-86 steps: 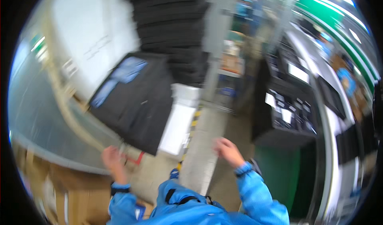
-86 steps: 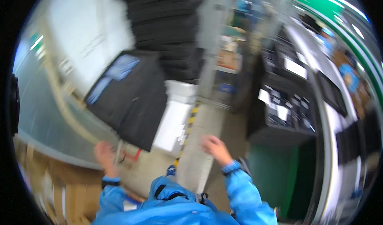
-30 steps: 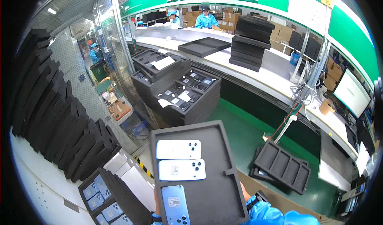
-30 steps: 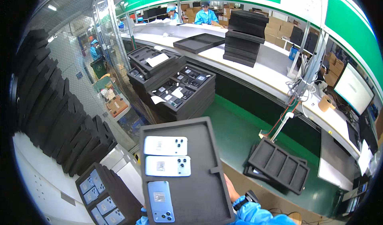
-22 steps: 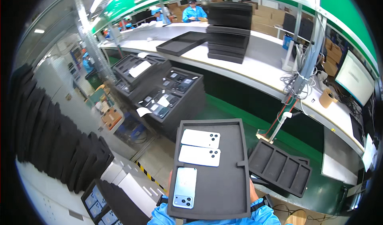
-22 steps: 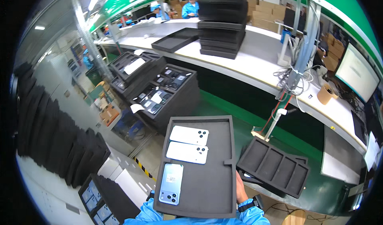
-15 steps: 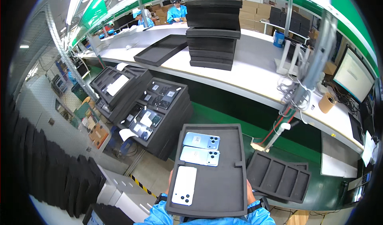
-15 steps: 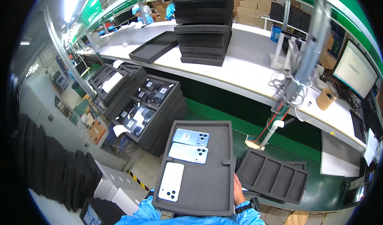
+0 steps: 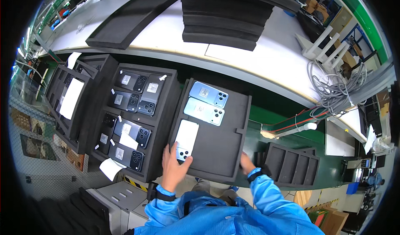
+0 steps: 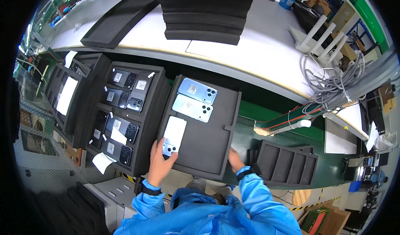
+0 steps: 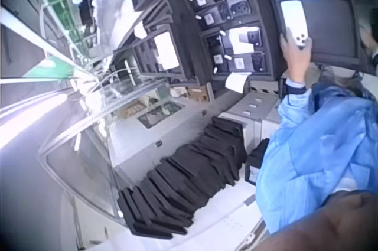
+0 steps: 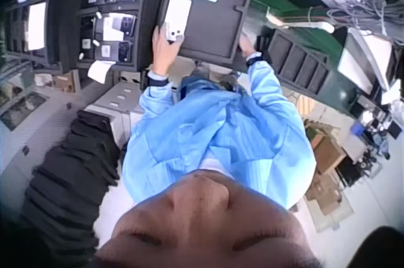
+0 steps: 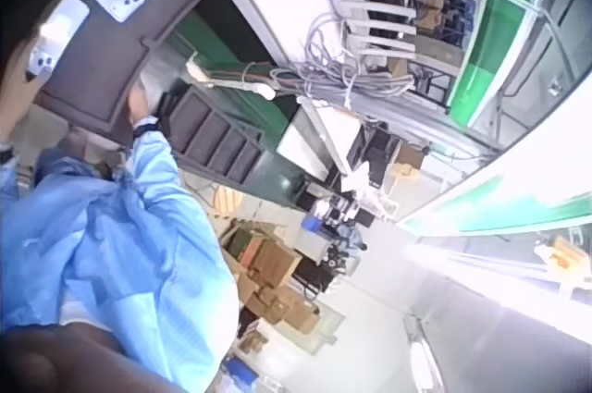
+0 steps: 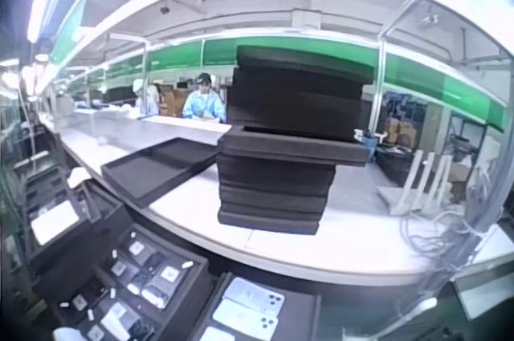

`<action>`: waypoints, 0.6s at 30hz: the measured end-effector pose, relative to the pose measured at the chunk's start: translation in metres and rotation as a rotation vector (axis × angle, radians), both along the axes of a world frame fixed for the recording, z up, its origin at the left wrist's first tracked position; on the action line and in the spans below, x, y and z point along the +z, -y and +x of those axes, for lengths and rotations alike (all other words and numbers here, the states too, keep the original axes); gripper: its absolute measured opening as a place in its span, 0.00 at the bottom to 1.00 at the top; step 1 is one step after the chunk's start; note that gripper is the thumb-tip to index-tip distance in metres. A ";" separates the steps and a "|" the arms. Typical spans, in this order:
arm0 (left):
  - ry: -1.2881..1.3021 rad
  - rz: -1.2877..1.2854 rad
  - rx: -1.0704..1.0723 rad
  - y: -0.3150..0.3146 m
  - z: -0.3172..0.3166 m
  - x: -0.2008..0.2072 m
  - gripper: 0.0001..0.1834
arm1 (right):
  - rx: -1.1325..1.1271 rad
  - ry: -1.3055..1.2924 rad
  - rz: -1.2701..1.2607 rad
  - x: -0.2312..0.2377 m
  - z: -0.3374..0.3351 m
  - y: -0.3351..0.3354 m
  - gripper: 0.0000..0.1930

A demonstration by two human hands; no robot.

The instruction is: Scanning serial numbers or barcodes on smartphones and placing them into foam trays in a manufacturing facility.

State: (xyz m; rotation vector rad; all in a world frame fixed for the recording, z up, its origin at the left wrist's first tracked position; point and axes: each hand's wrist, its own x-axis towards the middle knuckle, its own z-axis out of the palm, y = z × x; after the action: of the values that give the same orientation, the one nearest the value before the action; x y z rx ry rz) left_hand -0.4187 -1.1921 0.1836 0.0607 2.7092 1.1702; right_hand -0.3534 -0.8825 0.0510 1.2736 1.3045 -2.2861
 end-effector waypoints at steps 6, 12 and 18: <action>-0.321 -0.286 0.002 -0.026 -0.008 -0.019 0.45 | 0.000 -0.459 1.018 0.100 -0.079 0.004 0.11; -0.215 -0.406 0.156 -0.044 -0.028 -0.017 0.46 | 0.661 -0.552 1.640 0.082 -0.236 0.069 0.41; -0.437 -0.470 0.067 -0.031 -0.034 -0.019 0.26 | 1.042 -0.234 1.520 0.129 -0.279 0.066 0.37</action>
State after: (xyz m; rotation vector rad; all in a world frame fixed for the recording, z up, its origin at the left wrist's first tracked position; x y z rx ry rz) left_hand -0.4531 -1.1609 0.1649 0.1777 3.3211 0.5492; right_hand -0.6325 -0.9489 0.1796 0.1570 2.9229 -0.5053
